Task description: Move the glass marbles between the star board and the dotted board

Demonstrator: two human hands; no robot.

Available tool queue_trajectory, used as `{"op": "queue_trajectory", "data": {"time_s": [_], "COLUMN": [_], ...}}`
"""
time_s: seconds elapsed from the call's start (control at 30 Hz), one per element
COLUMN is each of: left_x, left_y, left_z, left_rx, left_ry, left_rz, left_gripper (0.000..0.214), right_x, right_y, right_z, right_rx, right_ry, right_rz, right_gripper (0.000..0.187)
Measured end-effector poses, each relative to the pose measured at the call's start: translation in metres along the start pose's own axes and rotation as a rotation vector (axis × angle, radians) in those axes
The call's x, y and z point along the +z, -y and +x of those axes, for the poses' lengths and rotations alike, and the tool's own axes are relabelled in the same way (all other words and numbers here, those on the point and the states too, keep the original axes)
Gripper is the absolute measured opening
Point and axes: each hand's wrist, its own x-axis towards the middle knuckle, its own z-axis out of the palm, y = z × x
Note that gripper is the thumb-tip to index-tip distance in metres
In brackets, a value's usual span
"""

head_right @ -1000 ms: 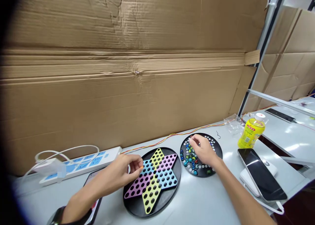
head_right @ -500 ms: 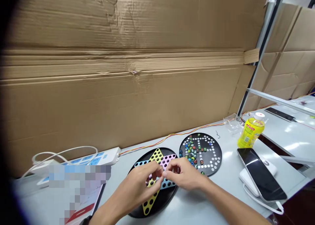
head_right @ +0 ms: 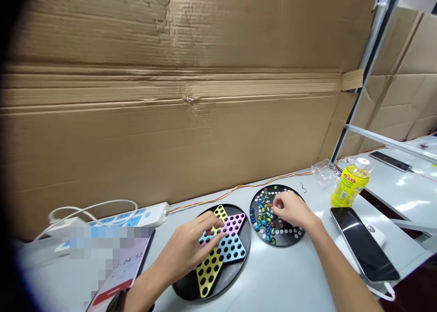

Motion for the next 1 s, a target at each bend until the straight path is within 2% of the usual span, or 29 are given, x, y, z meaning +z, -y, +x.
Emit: {"op": "queue_trajectory", "data": {"time_s": [0.17,0.33,0.43,0.6,0.8,0.9,1.0], "left_x": [-0.006,-0.007,-0.007,-0.005,0.006,0.016,0.026], "left_y": [0.018,0.024,0.027,0.043,0.075,0.081,0.081], "left_z": [0.001,0.0,0.0,-0.001,-0.009,-0.01,-0.011], "left_rx": [-0.062,-0.092,-0.087,-0.134,-0.185,-0.167,-0.177], "left_ry": [-0.007,0.003,-0.001,0.01,0.146,0.144,0.136], "left_rz": [0.005,0.024,0.038,0.059,0.094,0.079,0.091], "left_gripper": [0.019,0.021,0.022,0.025,0.031,0.035,0.043], "right_x": [-0.007,-0.005,-0.011,-0.014,-0.007,0.001,0.016], "right_y": [-0.025,-0.025,-0.021,-0.012,-0.004,0.001,0.013], "right_z": [-0.003,-0.004,-0.003,-0.002,-0.001,0.0,-0.001], "right_rx": [0.131,0.171,0.151,0.057,-0.014,-0.053,-0.155], "right_ry": [0.18,0.215,0.153,-0.092,-0.092,-0.106,-0.154], "right_rz": [-0.096,-0.108,-0.064,-0.001,0.018,0.0,-0.032], "right_gripper": [0.011,0.011,0.007,0.021,0.023,0.018,0.013]}}
